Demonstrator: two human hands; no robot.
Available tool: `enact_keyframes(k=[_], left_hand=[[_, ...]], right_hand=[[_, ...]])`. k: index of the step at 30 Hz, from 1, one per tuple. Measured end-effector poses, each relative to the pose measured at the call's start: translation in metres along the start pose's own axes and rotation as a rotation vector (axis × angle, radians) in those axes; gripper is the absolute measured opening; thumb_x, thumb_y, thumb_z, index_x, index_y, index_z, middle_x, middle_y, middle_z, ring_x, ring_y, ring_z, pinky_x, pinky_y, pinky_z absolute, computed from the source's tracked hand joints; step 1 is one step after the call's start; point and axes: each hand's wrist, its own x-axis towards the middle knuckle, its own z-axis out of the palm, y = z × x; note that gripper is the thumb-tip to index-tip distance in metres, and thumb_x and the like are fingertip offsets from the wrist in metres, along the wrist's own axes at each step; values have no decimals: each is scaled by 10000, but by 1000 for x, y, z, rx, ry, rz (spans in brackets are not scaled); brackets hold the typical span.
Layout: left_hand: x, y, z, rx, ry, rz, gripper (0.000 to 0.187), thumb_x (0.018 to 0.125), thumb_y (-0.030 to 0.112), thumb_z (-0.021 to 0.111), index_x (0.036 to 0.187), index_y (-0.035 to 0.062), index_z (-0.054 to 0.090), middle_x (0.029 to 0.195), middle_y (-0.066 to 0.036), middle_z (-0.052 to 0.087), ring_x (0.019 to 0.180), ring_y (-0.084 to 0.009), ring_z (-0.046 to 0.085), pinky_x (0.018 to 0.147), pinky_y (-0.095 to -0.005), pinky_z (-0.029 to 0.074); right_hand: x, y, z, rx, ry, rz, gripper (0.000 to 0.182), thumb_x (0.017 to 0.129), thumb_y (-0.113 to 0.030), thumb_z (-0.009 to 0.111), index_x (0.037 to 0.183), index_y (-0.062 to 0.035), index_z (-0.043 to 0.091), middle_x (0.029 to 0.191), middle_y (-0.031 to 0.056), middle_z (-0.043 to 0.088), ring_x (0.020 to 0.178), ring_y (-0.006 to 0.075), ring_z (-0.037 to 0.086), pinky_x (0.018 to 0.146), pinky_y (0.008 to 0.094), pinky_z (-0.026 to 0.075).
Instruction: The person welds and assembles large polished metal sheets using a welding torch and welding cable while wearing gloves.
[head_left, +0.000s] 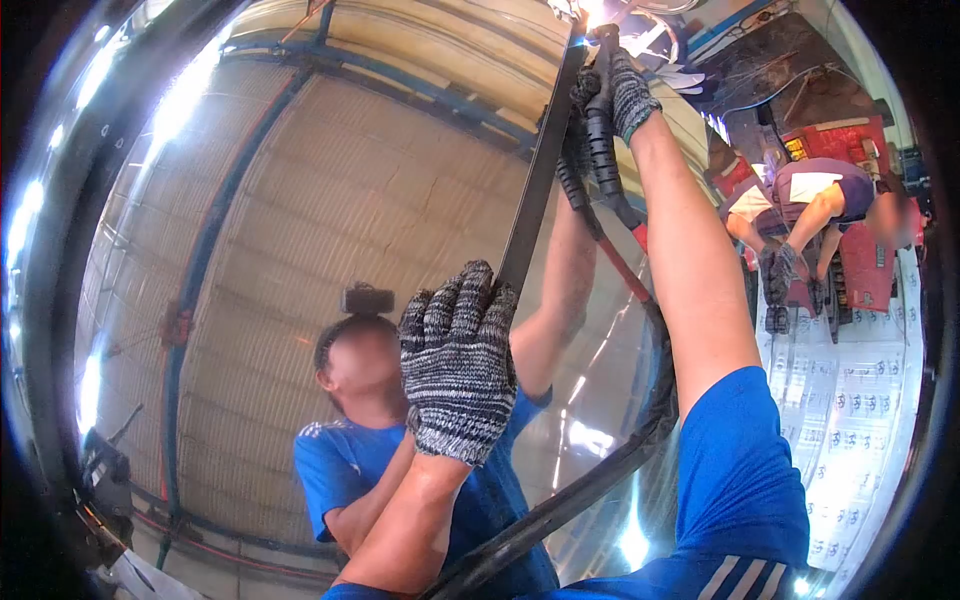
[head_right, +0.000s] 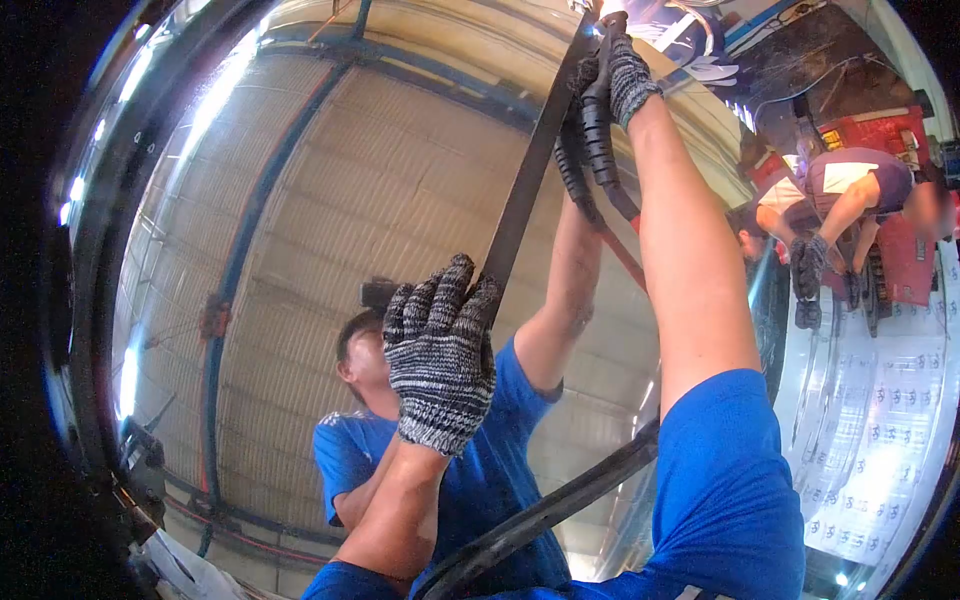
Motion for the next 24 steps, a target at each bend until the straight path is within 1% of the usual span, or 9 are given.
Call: enact_keyframes(k=[2,5,11,13,14,17,19,22,24], left_hand=[[-1,0,2,3,6,-1,449,876,171,541,1304,113,665,1453,-127,568,1337,-305,517,1178,-535,309],[0,2,0,12,6,-2,454,879,167,535,1312,117,661,1453,-129,567,1339,-306,516,1179,-537,308],[-2,1,3,31,12,8,463,877,156,526,1319,122,660,1447,-134,573,1332,-307,524,1181,-537,309],[-2,1,3,33,36,13,462,874,153,527,1315,122,662,1441,-135,577,1328,-307,528,1180,-537,311],[-2,1,4,35,43,15,462,868,146,535,1310,121,664,1436,-135,580,1325,-307,530,1178,-537,313],[-2,2,0,35,54,23,462,854,134,552,1301,121,668,1425,-135,587,1320,-306,535,1172,-536,319],[-1,4,-1,31,55,28,463,848,128,562,1297,120,671,1418,-135,591,1316,-305,538,1168,-535,322],[-2,4,0,50,69,20,452,846,124,570,1284,121,679,1407,-134,599,1304,-305,545,1158,-533,330],[-1,3,1,52,72,27,440,851,124,568,1276,122,682,1397,-135,605,1294,-306,550,1149,-534,336]], right_hand=[[-14,5,-2,41,-98,1,749,862,-825,516,1042,-109,634,786,90,671,612,261,650,571,451,562],[-31,-1,5,91,-115,5,733,853,-832,529,1015,-124,623,753,80,646,588,251,635,555,445,554],[-53,-5,16,95,-50,72,770,843,-862,506,1029,-125,626,716,69,618,534,236,603,497,404,526],[-54,-3,17,138,-63,30,759,835,-872,503,947,-129,611,658,56,585,484,227,563,453,381,493],[-56,-2,18,184,-58,42,732,846,-867,490,840,-140,574,587,42,533,434,223,515,414,381,458],[-73,-8,23,140,-37,15,726,845,-870,483,771,-150,533,538,37,490,402,222,481,387,378,431],[-72,-6,21,243,-79,65,722,842,-849,507,772,-131,534,531,50,490,394,227,479,381,388,433],[-87,-13,24,161,-41,85,686,868,-795,524,774,-116,532,547,58,504,407,231,491,391,388,446],[-100,-15,29,100,53,41,637,901,-735,528,783,-109,542,578,67,529,428,234,515,408,392,466]])
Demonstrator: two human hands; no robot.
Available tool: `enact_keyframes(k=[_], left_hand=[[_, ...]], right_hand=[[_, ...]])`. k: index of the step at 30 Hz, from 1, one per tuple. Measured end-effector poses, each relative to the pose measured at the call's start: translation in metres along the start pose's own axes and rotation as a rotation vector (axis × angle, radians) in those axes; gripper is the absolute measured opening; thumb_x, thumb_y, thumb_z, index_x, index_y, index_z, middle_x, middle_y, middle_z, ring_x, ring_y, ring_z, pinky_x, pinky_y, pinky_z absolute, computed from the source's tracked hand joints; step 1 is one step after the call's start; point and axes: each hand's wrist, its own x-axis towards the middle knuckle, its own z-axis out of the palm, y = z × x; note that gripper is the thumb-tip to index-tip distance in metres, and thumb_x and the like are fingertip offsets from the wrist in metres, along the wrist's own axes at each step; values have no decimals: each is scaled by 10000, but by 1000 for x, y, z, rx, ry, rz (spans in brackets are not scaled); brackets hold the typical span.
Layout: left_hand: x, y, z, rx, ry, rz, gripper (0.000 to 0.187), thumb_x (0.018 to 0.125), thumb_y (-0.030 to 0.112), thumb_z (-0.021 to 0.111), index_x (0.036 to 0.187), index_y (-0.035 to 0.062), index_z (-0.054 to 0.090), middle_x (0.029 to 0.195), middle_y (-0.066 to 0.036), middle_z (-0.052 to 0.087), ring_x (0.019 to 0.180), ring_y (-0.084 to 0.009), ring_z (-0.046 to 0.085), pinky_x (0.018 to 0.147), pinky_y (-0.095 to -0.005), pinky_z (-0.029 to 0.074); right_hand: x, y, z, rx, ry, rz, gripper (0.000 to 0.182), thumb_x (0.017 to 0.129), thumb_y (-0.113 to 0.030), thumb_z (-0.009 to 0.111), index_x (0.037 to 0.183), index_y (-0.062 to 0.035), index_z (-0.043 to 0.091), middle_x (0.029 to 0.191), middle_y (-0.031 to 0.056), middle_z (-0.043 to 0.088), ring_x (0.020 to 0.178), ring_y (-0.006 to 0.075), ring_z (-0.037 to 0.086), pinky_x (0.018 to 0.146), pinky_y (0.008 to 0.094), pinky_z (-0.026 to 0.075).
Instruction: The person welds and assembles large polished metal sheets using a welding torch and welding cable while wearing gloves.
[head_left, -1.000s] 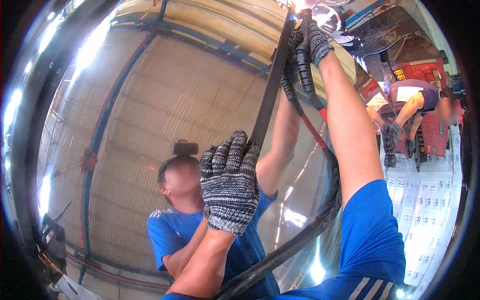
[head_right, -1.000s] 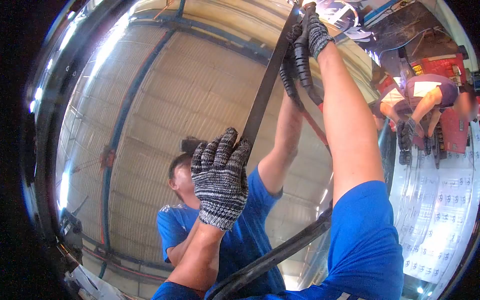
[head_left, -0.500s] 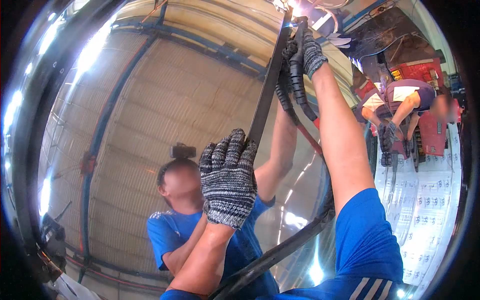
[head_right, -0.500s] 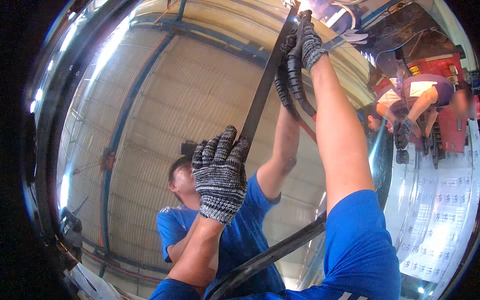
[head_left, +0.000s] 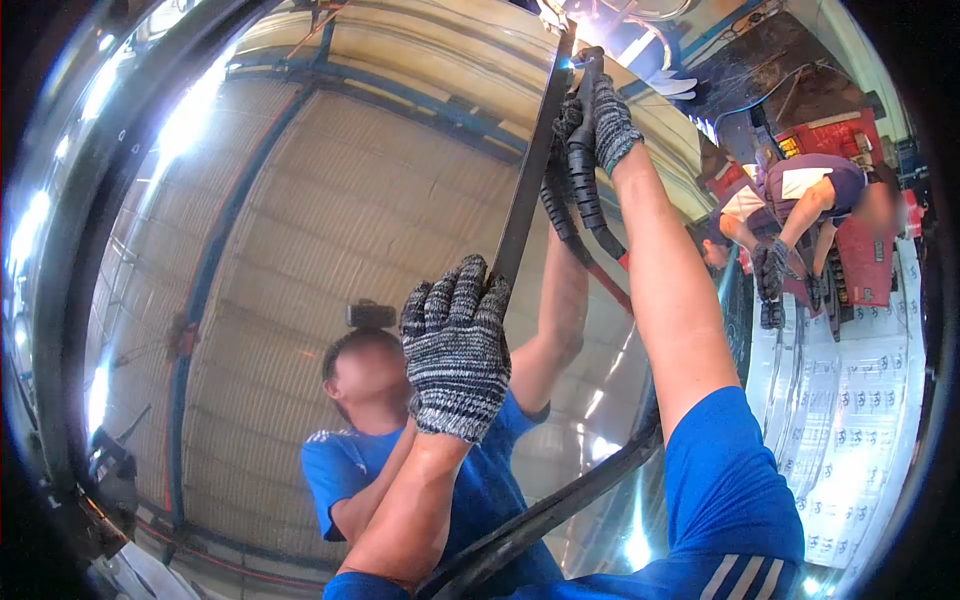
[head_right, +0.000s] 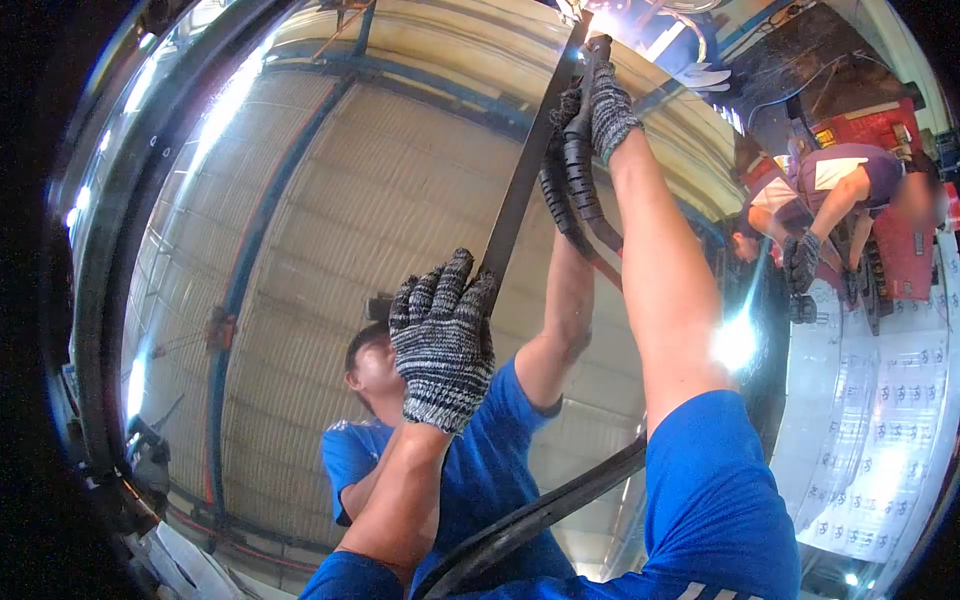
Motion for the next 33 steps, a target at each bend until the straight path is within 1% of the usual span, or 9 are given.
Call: enact_keyframes(k=[4,7,10,13,15,17,20,22,33], left_hand=[[0,2,-6,9,-12,6,439,856,125,566,1281,124,678,1399,-133,604,1293,-307,551,1145,-536,338],[-1,0,-3,4,-18,-2,454,845,126,568,1285,128,675,1409,-130,598,1303,-308,546,1153,-537,331],[0,1,-2,9,-1,4,461,836,126,570,1285,128,675,1413,-129,596,1314,-309,541,1157,-538,327],[-1,0,-1,-6,9,4,464,830,126,573,1282,130,676,1415,-126,596,1321,-307,537,1160,-539,325],[-1,1,1,0,12,2,468,826,126,577,1283,131,675,1418,-125,595,1326,-306,534,1162,-538,324],[0,1,2,8,16,-4,471,821,125,580,1283,133,674,1420,-124,594,1330,-304,531,1164,-538,323],[1,3,2,-8,34,-1,470,815,127,585,1275,134,678,1422,-123,593,1331,-305,529,1167,-539,322],[2,6,-2,-14,43,-12,468,812,132,588,1271,135,679,1420,-123,594,1324,-308,532,1166,-544,323],[3,4,-2,29,48,13,449,835,139,582,1274,143,675,1414,-122,600,1301,-312,548,1152,-543,340]], right_hand=[[8,12,-7,74,-56,4,637,907,-744,529,829,-113,557,608,74,550,455,234,538,429,394,484],[3,16,-5,143,-111,-83,651,896,-770,538,872,-120,559,609,67,547,465,227,543,437,392,491],[0,17,-7,148,-83,-12,657,896,-787,534,890,-130,550,608,55,543,475,214,548,441,377,497],[1,25,-12,159,-156,-77,662,896,-787,533,873,-126,545,588,49,530,458,213,540,431,372,494],[-1,24,-12,144,-107,0,665,904,-782,525,845,-119,544,560,54,513,435,224,527,418,376,486],[-11,21,-8,164,-119,-26,692,868,-803,551,797,-115,540,519,53,479,401,234,500,400,383,475],[-11,18,-8,159,-94,45,729,808,-846,577,757,-120,525,493,49,454,377,236,479,381,379,454],[-8,20,-12,103,-165,30,904,718,-959,545,931,-83,608,644,69,549,484,232,549,466,385,510],[-39,30,-8,187,-123,39,842,750,-927,561,936,-107,608,646,52,543,501,216,546,452,379,482]])
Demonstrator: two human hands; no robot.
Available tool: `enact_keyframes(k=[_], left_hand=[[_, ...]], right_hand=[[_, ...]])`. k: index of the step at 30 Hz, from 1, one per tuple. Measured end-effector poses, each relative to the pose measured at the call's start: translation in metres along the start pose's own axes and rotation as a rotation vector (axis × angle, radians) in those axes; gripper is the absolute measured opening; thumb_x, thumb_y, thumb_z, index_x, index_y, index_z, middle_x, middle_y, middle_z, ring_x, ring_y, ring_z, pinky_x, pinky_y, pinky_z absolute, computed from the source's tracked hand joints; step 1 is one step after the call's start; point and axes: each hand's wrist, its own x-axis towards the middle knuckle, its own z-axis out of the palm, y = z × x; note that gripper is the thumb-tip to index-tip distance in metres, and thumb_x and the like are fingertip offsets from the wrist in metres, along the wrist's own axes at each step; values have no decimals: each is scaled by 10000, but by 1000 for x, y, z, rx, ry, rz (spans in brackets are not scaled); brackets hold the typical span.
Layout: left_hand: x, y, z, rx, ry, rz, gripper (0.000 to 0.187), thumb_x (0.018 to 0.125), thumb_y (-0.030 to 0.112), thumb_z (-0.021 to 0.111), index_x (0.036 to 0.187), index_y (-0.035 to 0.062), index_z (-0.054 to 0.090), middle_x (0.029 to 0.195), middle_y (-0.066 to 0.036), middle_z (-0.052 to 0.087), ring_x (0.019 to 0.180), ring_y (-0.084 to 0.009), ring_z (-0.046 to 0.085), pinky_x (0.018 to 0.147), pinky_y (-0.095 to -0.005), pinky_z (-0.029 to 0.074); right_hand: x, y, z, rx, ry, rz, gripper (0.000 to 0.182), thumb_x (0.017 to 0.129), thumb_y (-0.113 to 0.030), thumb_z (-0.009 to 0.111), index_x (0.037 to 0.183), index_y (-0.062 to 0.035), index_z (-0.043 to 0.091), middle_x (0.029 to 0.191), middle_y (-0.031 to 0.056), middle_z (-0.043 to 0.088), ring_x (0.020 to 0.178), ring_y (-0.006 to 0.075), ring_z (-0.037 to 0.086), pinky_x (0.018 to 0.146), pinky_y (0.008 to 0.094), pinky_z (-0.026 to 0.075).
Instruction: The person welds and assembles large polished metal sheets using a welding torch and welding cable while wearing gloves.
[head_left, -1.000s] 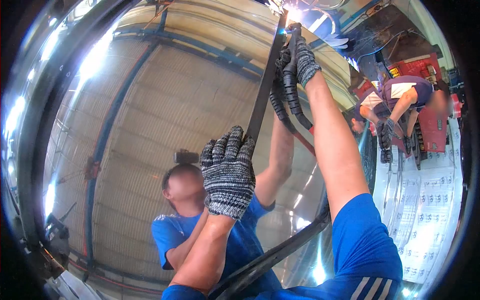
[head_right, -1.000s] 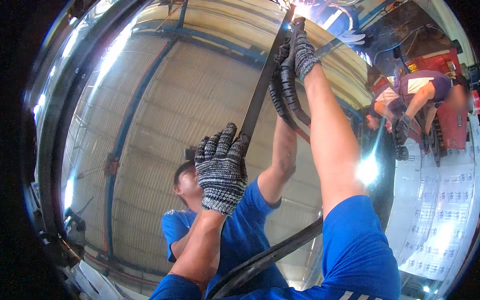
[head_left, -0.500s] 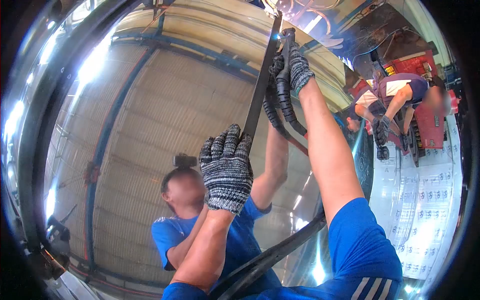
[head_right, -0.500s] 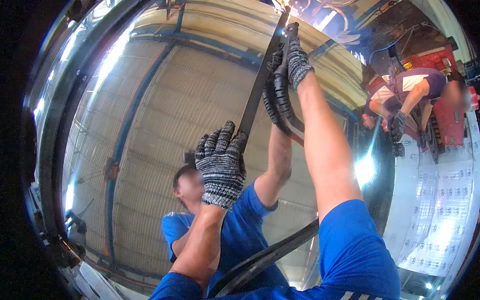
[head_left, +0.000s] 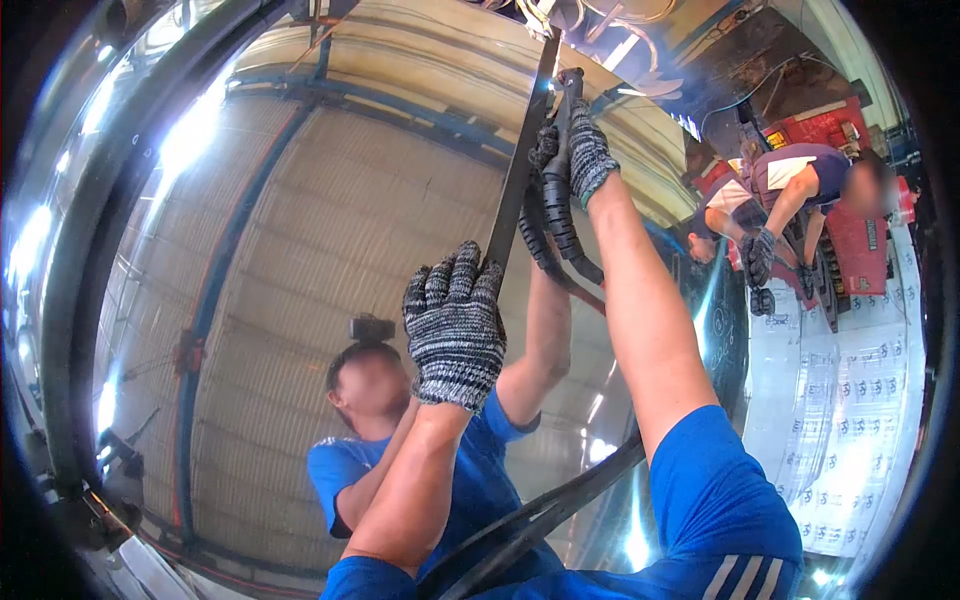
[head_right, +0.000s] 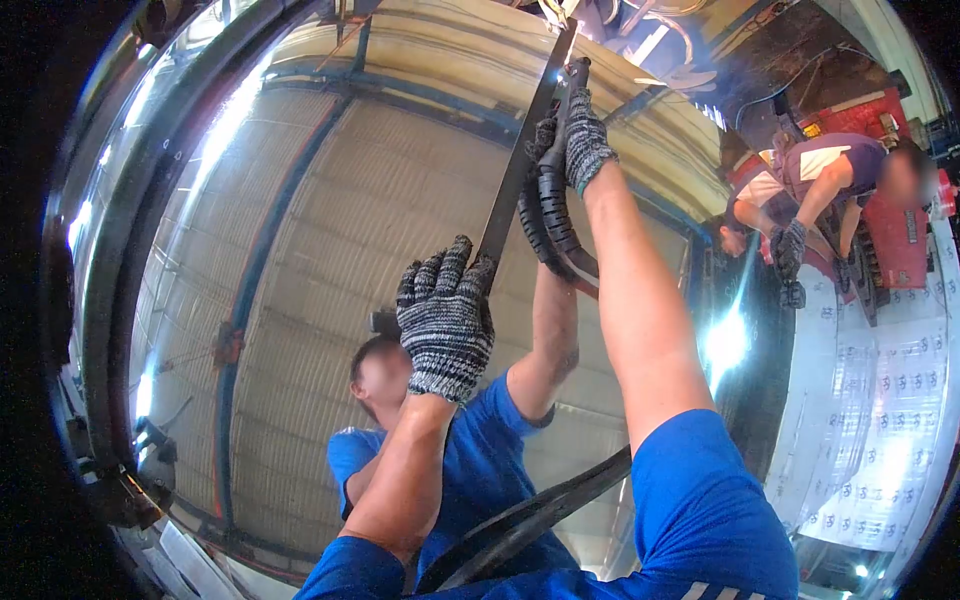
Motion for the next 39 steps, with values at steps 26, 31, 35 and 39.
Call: enact_keyframes(k=[26,31,35,39], left_hand=[[-2,-9,4,18,27,35,428,871,158,581,1290,162,667,1423,-125,598,1306,-315,545,1166,-542,318],[-3,-11,8,51,60,51,387,894,174,601,1273,169,679,1422,-133,602,1295,-333,553,1151,-542,338],[-1,-12,11,57,75,50,333,910,181,616,1232,186,704,1414,-132,612,1282,-340,562,1140,-544,350],[-3,-12,12,46,83,44,315,909,185,616,1207,191,717,1406,-122,621,1276,-323,567,1134,-531,355]], right_hand=[[-70,17,20,19,55,-2,752,796,-844,587,835,-94,544,518,62,500,370,228,493,366,384,460],[-74,20,17,10,-37,56,723,775,-885,594,856,-166,577,662,9,545,499,178,546,470,345,473],[-81,18,25,-18,83,54,790,743,-873,562,785,-86,515,503,74,476,373,247,476,369,414,435],[-99,26,22,7,24,28,752,758,-902,590,858,-157,569,624,17,507,480,185,533,446,358,460]])
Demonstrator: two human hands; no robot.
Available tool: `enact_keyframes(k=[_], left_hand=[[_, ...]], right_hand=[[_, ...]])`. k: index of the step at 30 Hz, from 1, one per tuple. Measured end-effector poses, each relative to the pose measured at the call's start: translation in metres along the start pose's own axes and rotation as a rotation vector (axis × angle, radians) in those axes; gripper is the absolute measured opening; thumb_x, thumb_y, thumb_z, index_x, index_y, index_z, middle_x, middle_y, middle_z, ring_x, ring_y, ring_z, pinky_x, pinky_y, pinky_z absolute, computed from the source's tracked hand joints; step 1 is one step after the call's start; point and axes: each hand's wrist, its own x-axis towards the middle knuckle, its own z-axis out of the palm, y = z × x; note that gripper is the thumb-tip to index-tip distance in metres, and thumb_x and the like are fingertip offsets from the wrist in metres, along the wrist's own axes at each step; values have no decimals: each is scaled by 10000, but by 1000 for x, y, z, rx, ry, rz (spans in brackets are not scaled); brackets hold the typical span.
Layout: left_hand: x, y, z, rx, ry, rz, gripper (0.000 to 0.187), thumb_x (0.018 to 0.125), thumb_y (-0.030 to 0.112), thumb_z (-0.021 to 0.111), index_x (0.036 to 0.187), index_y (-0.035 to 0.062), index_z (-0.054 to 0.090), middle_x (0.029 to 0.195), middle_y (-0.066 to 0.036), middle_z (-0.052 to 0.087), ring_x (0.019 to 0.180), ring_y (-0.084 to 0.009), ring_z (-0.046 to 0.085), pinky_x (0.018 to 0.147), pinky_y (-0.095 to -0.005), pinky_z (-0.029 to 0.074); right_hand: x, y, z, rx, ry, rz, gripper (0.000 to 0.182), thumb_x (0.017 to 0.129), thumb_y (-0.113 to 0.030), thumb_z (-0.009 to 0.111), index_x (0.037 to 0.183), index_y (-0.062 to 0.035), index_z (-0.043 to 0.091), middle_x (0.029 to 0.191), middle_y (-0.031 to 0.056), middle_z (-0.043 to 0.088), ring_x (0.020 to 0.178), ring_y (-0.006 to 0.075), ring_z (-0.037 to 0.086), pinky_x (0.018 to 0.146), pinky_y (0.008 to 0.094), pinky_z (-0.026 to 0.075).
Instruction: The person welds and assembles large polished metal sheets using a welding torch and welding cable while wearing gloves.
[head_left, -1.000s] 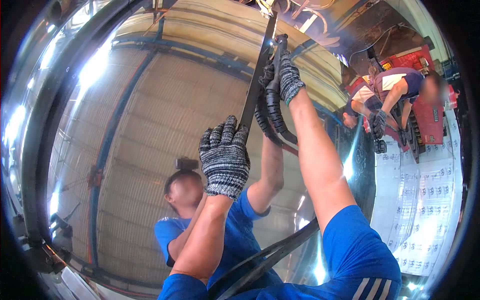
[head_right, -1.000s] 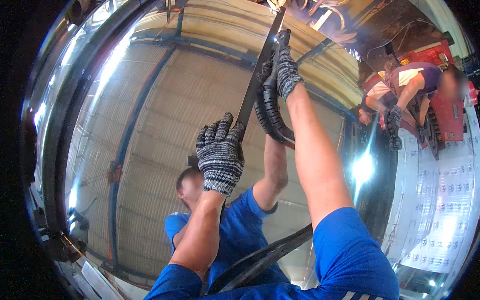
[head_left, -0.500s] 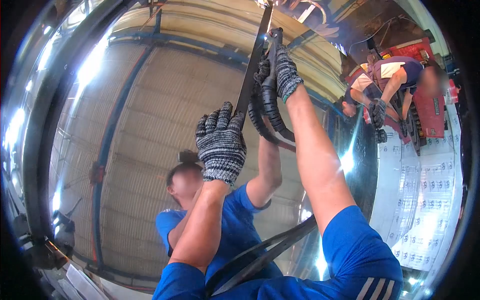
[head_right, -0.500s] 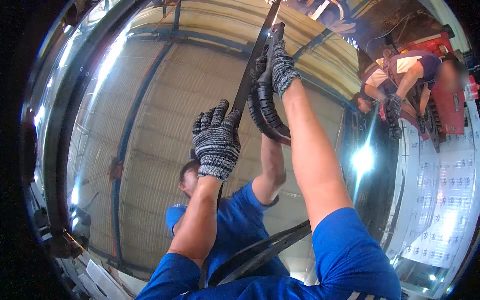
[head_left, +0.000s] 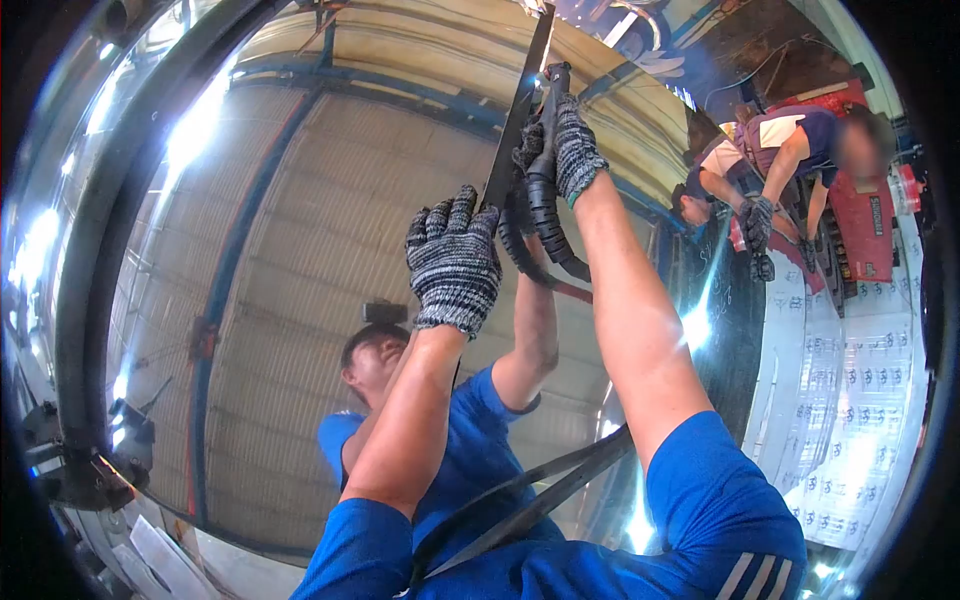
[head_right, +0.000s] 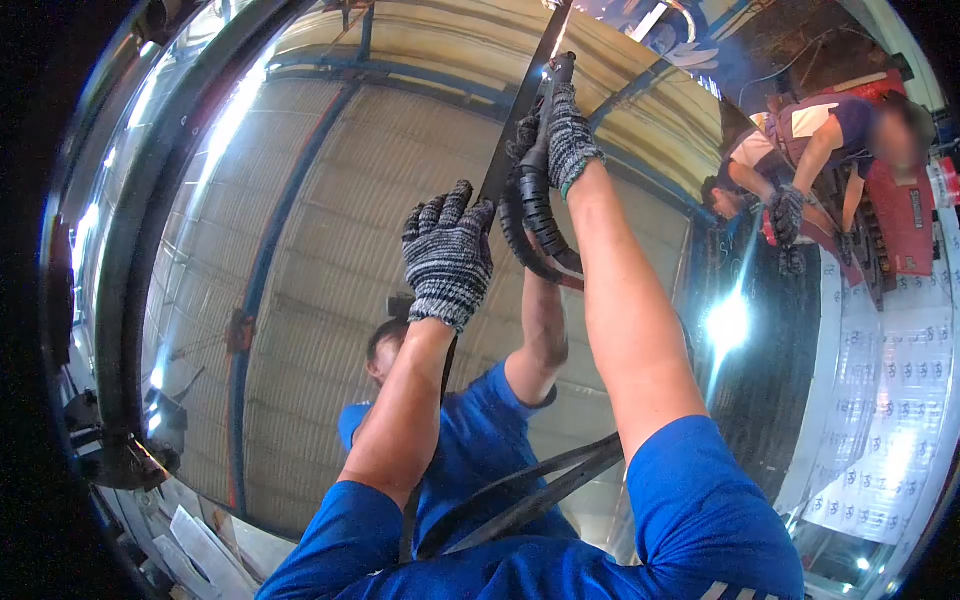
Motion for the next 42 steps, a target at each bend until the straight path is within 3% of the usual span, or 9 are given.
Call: enact_keyframes(k=[7,10,14,21,27,31,33,34,42], left_hand=[[-1,-2,6,-12,73,17,256,910,196,627,1143,184,733,1376,-120,643,1236,-327,590,1101,-511,390],[-1,-2,6,-19,77,20,257,913,196,626,1145,187,735,1375,-120,645,1228,-330,593,1093,-515,391],[-1,-2,6,27,43,25,289,913,210,625,1180,213,736,1409,-109,630,1262,-328,575,1105,-516,381],[-3,-3,8,8,50,23,291,933,236,610,1196,218,734,1419,-97,625,1285,-325,562,1128,-511,354],[-1,0,1,30,-113,-7,359,991,304,512,1297,219,679,1498,-89,563,1395,-297,490,1198,-506,283],[0,0,-3,43,40,56,292,958,270,573,1198,224,732,1427,-101,620,1310,-317,557,1138,-507,355],[1,1,-3,63,-89,25,351,989,270,505,1281,209,690,1470,-112,581,1383,-303,503,1185,-520,299],[0,1,-2,78,-70,46,345,997,273,497,1268,197,698,1461,-111,588,1378,-308,507,1176,-521,313],[-1,8,-18,106,-139,88,394,949,204,558,1326,218,672,1454,-127,584,1338,-353,530,1110,-489,410]], right_hand=[[-24,9,1,49,-7,0,771,759,-914,571,884,-154,588,657,19,552,504,183,550,453,355,462],[-26,16,-2,-5,-35,9,823,791,-911,531,1052,-141,658,767,23,611,572,162,550,522,332,489],[-32,25,-2,25,-34,-83,793,771,-920,537,887,-137,584,650,29,552,495,200,538,446,357,464],[-52,36,-8,56,-87,-65,714,803,-861,588,880,-151,606,725,37,590,563,195,574,501,356,492],[-63,45,-9,34,-75,-68,800,789,-897,551,982,-129,662,761,34,618,624,200,588,579,382,522],[-82,45,-1,66,-72,-101,797,796,-897,542,1015,-142,672,785,15,640,624,182,599,570,364,529],[-91,43,-2,-41,-81,-137,894,788,-955,446,1130,-147,619,827,-1,544,624,130,503,551,307,440],[-103,45,0,82,-55,-127,713,818,-879,543,870,-170,597,705,-9,585,543,143,562,476,309,472],[-101,45,-3,124,-62,-124,731,815,-901,511,851,-172,559,702,-2,524,516,141,500,455,304,422]])
